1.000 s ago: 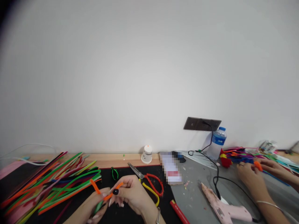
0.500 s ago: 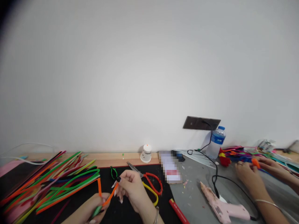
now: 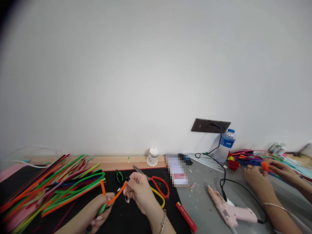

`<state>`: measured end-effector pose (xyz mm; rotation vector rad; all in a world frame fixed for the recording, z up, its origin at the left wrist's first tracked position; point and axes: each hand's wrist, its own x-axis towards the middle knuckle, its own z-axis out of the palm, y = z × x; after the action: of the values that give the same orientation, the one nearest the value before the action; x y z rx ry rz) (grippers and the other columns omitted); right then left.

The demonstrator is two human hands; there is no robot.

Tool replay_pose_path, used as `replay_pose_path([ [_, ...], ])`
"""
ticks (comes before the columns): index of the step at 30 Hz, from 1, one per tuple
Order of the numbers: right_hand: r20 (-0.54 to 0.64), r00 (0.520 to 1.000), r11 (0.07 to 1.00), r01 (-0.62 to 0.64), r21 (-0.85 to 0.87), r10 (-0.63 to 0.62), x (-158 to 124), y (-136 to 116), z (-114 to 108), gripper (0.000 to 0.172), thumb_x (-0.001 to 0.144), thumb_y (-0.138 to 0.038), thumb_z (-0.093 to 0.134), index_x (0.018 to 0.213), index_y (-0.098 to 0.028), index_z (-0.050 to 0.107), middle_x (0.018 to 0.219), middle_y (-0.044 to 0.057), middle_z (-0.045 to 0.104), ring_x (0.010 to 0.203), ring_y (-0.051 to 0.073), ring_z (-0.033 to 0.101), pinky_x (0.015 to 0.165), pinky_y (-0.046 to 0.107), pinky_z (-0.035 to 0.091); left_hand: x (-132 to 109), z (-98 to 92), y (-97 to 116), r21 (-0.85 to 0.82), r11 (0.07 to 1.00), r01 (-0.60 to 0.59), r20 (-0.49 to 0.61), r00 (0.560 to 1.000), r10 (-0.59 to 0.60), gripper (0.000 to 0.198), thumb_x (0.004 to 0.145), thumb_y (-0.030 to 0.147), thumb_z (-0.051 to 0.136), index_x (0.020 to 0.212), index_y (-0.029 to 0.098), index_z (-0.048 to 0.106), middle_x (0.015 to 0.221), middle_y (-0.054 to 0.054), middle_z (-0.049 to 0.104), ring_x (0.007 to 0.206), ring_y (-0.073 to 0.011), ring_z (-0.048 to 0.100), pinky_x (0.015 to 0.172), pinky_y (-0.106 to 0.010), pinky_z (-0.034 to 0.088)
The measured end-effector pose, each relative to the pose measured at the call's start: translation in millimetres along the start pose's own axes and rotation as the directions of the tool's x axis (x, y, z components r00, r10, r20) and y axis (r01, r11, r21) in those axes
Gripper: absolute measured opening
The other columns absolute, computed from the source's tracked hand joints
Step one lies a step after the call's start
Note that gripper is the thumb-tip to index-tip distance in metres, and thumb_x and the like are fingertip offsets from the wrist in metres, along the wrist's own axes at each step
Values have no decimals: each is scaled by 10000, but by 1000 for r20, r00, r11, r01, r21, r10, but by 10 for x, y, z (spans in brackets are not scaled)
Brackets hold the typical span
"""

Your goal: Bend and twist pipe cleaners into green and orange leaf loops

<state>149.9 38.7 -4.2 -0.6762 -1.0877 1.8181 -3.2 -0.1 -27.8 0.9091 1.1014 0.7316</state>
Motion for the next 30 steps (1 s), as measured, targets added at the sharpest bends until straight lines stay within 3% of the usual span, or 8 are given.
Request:
replay_pose_path([
  [3, 69, 997, 999, -29, 44, 26, -28, -27, -2, 278, 724, -345, 623, 646, -160, 431, 434, -50, 498, 311, 28, 342, 316, 147, 261, -52, 33, 41, 27, 999, 37, -38, 999, -36, 282, 664, 504, 332, 588, 232, 331, 335, 125, 284, 292, -39, 115, 263, -135, 163],
  [7, 141, 989, 996, -58, 61, 49, -62, -51, 38, 262, 723, -298, 635, 630, -155, 437, 379, -76, 433, 292, 12, 277, 306, 139, 211, 35, 9, -15, 57, 992, 114, 11, 993, -115, 330, 640, 557, 376, 572, 235, 342, 286, 118, 291, 241, -46, 150, 252, -159, 163],
  [13, 92, 992, 997, -82, 14, 81, -62, -79, 69, 246, 675, -295, 676, 692, -129, 495, 433, -32, 535, 289, 40, 396, 292, 140, 295, 99, -8, -43, 56, 986, 159, 38, 986, -161, 354, 653, 586, 367, 578, 240, 351, 259, 111, 305, 210, -64, 173, 241, -177, 183],
  [20, 159, 985, 997, -74, 0, 73, -57, -35, 27, 327, 670, -392, 656, 736, -87, 558, 558, 47, 606, 380, 83, 515, 343, 173, 393, 24, 8, 29, -20, 998, 61, -34, 998, -61, 313, 687, 524, 325, 563, 236, 325, 314, 129, 266, 276, -40, 75, 259, -156, 123],
  [23, 130, 989, 997, -74, -11, 75, -65, -37, 60, 274, 594, -261, 734, 731, -87, 573, 592, 51, 618, 440, 95, 544, 379, 176, 412, 21, -1, 56, -39, 998, 44, -38, 998, -45, 285, 693, 485, 300, 562, 233, 324, 325, 132, 256, 295, -43, 55, 267, -153, 115],
  [26, 77, 995, 998, -52, -39, 55, -66, -30, 76, 221, 598, -218, 730, 674, -102, 558, 535, 20, 594, 407, 77, 505, 380, 175, 386, 55, -17, 64, 1, 998, 61, -20, 998, -61, 292, 694, 490, 287, 553, 236, 319, 319, 127, 248, 287, -50, 68, 268, -158, 132],
  [30, 69, 998, 995, -6, -96, 13, -59, -16, 51, 196, 654, -256, 688, 659, -121, 546, 476, -46, 488, 374, 40, 395, 365, 164, 298, 94, -50, 4, 94, 985, 146, 91, 984, -154, 287, 684, 494, 374, 550, 241, 361, 287, 106, 281, 230, -75, 175, 272, -187, 181],
])
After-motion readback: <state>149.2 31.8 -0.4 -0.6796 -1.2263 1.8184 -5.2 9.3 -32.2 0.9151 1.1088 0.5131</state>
